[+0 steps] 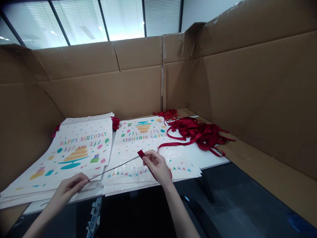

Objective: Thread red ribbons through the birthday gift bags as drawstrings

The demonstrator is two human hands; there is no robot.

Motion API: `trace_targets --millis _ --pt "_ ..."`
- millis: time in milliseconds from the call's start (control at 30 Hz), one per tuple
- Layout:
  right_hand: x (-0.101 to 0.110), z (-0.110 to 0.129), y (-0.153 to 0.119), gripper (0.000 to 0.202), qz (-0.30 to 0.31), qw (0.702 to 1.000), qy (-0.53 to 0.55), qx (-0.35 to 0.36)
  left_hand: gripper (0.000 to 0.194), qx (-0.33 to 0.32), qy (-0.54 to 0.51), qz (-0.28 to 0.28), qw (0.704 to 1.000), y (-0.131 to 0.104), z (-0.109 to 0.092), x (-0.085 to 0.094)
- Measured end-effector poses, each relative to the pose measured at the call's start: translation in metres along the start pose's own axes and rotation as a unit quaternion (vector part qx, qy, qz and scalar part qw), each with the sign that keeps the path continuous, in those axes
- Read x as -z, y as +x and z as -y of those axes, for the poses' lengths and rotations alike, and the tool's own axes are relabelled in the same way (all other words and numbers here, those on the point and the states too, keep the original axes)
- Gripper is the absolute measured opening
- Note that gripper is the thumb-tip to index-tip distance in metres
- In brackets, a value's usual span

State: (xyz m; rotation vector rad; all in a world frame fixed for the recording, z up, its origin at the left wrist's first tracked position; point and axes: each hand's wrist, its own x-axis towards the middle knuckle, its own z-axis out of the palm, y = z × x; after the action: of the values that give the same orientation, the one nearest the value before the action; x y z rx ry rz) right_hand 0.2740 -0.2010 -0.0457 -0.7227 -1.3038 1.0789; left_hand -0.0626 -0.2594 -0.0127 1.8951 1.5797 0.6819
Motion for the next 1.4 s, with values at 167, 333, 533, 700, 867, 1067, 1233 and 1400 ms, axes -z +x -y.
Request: trace_targets --millis 167,333,533,700,867,1067,1233,1400 --pt "0.002 0.000 0.000 0.022 0.008 0.997 0.070 0.014 0.035 0.005 -0.009 0.027 1.000 0.003 -0.003 -0.006" --pt "0.010 0.005 -0.002 0.011 0.045 0.999 -0.001 0.013 0.038 0.029 -0.038 0.063 0.997 0.003 -0.012 -0.007" --pt "0.019 0.016 -0.002 0.014 0.009 1.000 0.002 0.023 0.040 0.062 -0.118 0.111 0.985 -0.001 -0.025 -0.021" --pt "0.036 0.040 0.018 0.020 -0.027 0.998 -0.012 0.053 0.040 0.066 -0.169 0.071 0.981 0.004 -0.050 -0.049" --pt "0.066 0.064 0.036 0.026 0.006 0.996 -0.044 0.076 0.035 0.025 -0.207 0.061 0.976 0.013 -0.076 -0.068" --pt "0.097 0.082 0.052 0.028 0.003 0.988 -0.094 0.124 0.030 -0.045 -0.186 0.004 0.981 0.019 -0.106 -0.092" --pt "0.117 0.107 0.065 0.030 0.003 0.981 -0.142 0.135 0.035 -0.077 -0.212 0.040 0.973 0.027 -0.128 -0.116" --pt "0.140 0.152 0.062 0.025 -0.008 0.990 -0.109 0.089 0.051 -0.202 -0.100 0.106 0.969 0.049 -0.143 -0.143"
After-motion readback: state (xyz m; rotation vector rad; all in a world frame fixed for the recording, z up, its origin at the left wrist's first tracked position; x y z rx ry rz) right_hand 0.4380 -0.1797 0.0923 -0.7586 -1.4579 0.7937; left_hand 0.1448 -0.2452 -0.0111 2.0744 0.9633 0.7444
